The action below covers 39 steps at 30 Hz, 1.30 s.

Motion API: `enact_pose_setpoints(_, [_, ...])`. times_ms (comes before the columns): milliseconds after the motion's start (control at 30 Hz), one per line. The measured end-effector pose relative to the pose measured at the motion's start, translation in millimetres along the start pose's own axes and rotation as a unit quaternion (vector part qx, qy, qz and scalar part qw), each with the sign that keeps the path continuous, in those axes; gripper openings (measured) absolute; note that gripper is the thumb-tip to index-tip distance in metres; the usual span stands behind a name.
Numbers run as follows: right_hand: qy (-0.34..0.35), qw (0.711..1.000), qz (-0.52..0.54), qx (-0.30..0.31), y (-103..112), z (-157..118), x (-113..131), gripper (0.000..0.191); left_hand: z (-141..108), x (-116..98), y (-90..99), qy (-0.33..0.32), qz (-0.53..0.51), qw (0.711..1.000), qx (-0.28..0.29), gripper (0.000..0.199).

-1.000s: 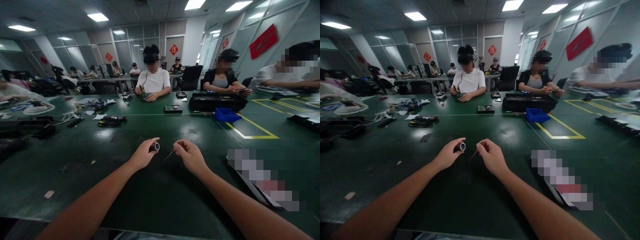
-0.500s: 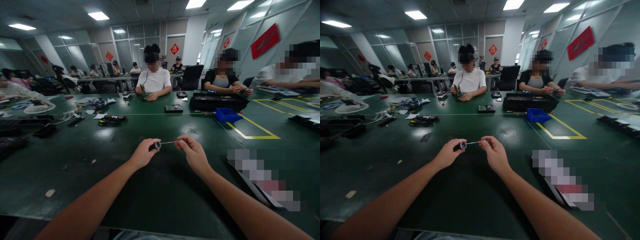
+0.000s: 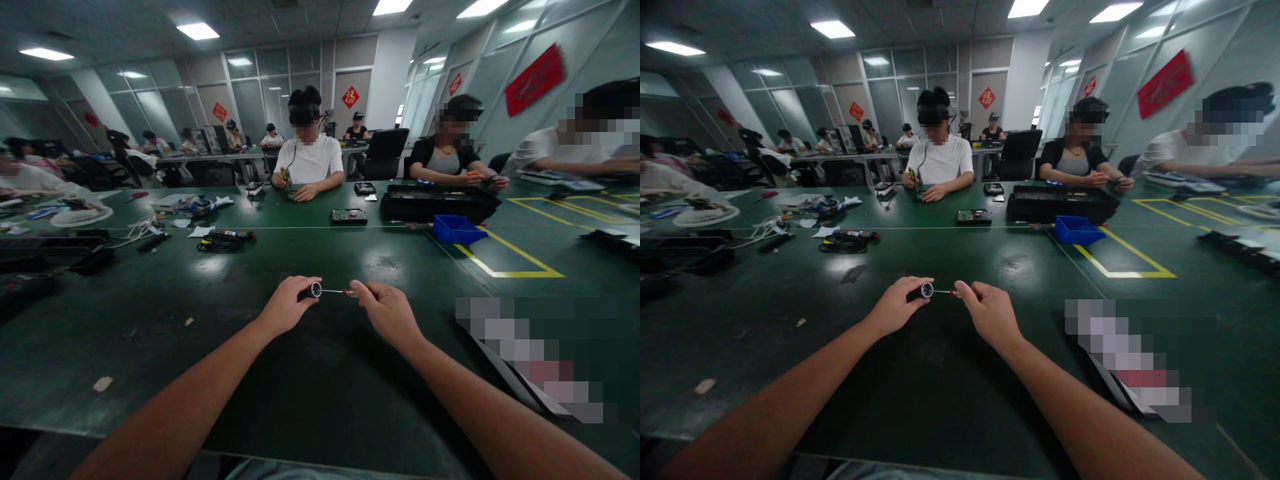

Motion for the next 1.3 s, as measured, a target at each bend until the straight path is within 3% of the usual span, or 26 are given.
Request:
enact_pose_setpoints(367, [0.063, 0.998, -0.013, -0.016, 6, -2, 15, 0.043, 0, -1, 1.1, 0.005, 0.008, 1.0, 0.013, 0.041])
enact_pose_setpoints(633, [0.077, 0.995, 0.056, 0.036, -3, -5, 17, 0.012, 0, -1, -2.9, -0.011, 0.005, 1.0, 0.017, 0.04])
enact_pose_setpoints(767, [0.06, 0.994, 0.056, 0.068, -7, -5, 15, 0.017, -1, -2, -5.6, -0.026, 0.005, 0.999, 0.024, 0.041])
enact_pose_setpoints(900, [0.034, 0.997, 0.038, 0.066, -6, -3, 9, 0.039, -2, -5, -7.0, -0.038, 0.002, 0.999, 0.032, 0.041])
enact_pose_setpoints(1133, [0.03, 0.991, 0.126, 0.007, -4, -2, 5, 0.023, -1, -9, -8.8, -0.035, 0.009, 0.998, 0.046, 0.04])
enact_pose_setpoints(1300, [-0.013, 0.973, 0.232, 0.005, -5, 1, 1, 0.024, -2, -10, -9.4, -0.033, 0.008, 0.998, 0.048, 0.04])
Point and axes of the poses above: each hand's wrist, its own z-axis towards the middle knuckle, its own y-axis out of the back of the hand, x = y × z, the point moved 7 cm from there along z, towards the middle knuckle, and after that the axes turned 8 degrees about -x, right-handed, at the moved point
